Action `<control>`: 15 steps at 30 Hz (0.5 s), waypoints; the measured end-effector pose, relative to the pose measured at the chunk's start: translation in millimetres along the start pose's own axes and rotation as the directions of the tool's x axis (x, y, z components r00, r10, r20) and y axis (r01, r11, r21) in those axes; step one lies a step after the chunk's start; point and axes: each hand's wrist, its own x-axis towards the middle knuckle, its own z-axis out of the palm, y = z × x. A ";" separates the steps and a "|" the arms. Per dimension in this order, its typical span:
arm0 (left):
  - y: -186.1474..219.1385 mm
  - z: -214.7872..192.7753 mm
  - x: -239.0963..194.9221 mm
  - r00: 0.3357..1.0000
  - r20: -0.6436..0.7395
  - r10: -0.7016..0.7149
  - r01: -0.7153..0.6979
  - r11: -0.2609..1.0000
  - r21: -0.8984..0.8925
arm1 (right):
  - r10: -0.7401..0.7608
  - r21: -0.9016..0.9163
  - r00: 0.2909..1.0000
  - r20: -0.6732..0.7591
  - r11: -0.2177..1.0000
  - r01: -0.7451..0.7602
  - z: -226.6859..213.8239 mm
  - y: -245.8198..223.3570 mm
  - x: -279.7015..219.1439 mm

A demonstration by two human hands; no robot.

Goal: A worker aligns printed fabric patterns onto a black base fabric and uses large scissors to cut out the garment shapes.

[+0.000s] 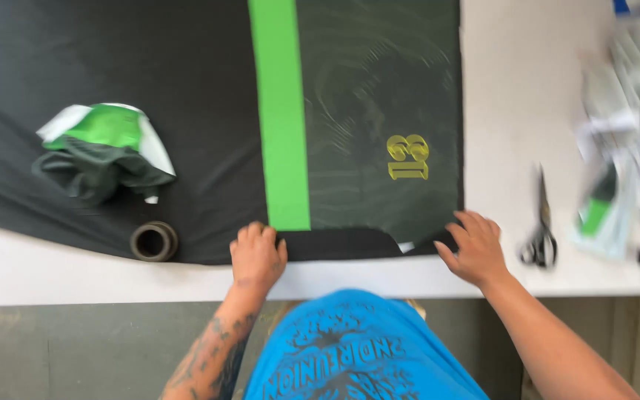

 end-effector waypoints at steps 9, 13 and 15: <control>-0.2 14.0 20.7 0.795 0.492 -0.355 0.506 0.835 -0.216 | -0.128 0.355 0.981 -0.147 0.919 0.173 -12.7 -61.9 332.7; 5.1 0.0 40.0 0.753 0.514 -0.410 0.561 0.809 -0.176 | -0.039 0.589 0.997 0.060 0.808 -0.004 19.7 -114.4 502.9; 5.7 3.0 44.7 0.738 0.524 -0.425 0.578 0.799 -0.167 | -0.024 0.621 0.997 0.075 0.783 -0.028 21.1 -139.6 564.9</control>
